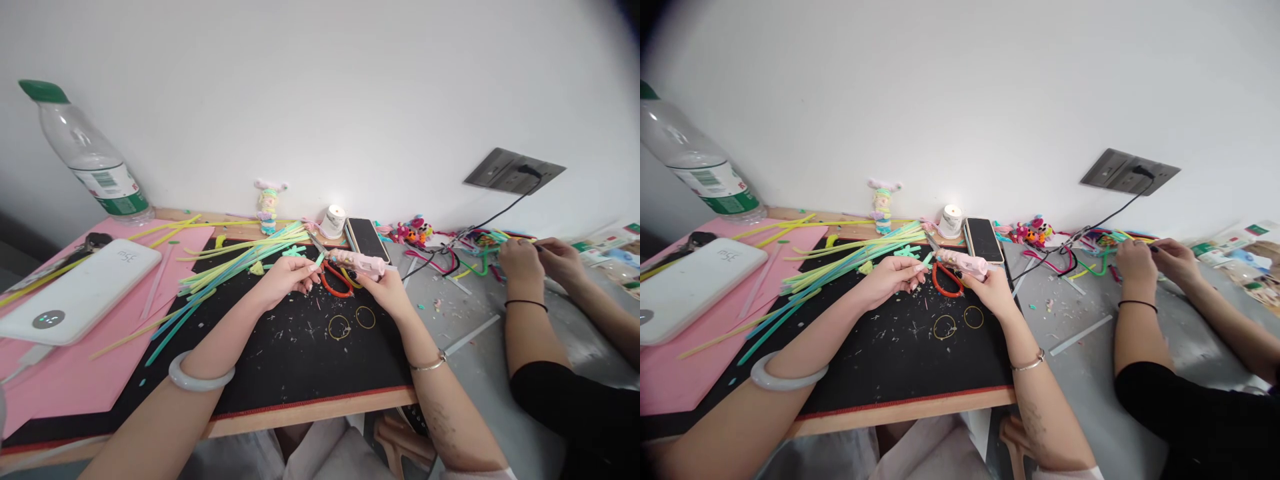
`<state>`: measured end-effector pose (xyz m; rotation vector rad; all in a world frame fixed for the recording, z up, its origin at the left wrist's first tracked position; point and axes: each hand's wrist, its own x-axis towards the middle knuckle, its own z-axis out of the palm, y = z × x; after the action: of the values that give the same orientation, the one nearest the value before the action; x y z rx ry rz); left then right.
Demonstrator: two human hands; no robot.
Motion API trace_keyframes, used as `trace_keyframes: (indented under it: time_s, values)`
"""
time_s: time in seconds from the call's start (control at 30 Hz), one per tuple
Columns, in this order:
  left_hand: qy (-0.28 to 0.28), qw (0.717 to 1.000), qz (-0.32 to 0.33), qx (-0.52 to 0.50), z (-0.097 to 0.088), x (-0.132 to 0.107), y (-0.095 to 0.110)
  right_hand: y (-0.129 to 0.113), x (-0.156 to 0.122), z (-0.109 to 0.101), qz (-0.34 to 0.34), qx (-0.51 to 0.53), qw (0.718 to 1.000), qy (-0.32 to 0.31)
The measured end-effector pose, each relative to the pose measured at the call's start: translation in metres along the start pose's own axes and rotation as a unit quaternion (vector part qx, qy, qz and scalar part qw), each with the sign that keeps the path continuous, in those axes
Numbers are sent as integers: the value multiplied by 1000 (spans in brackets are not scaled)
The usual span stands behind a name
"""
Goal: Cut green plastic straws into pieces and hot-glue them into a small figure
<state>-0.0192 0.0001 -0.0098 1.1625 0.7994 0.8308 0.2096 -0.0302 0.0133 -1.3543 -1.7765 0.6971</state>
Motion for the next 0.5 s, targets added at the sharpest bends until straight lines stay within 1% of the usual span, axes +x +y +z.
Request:
trace_keyframes:
  time_s: [0.07,0.17,0.23,0.4,0.5]
  values:
    - [2,1000,-3,3,0,0,0,0,0,-1,-7,-3,1000,9]
    - [1,1000,-7,7,0,0,0,1,-1,-1,-21,3,1000,-23]
    - [-2,1000,-9,7,0,0,0,1,0,-1,-17,6,999,-37]
    - [-3,1000,-11,7,0,1,-1,0,0,-1,-21,6,1000,-5]
    - [-3,1000,-13,9,0,1,-1,-1,0,-2,-33,6,999,-17]
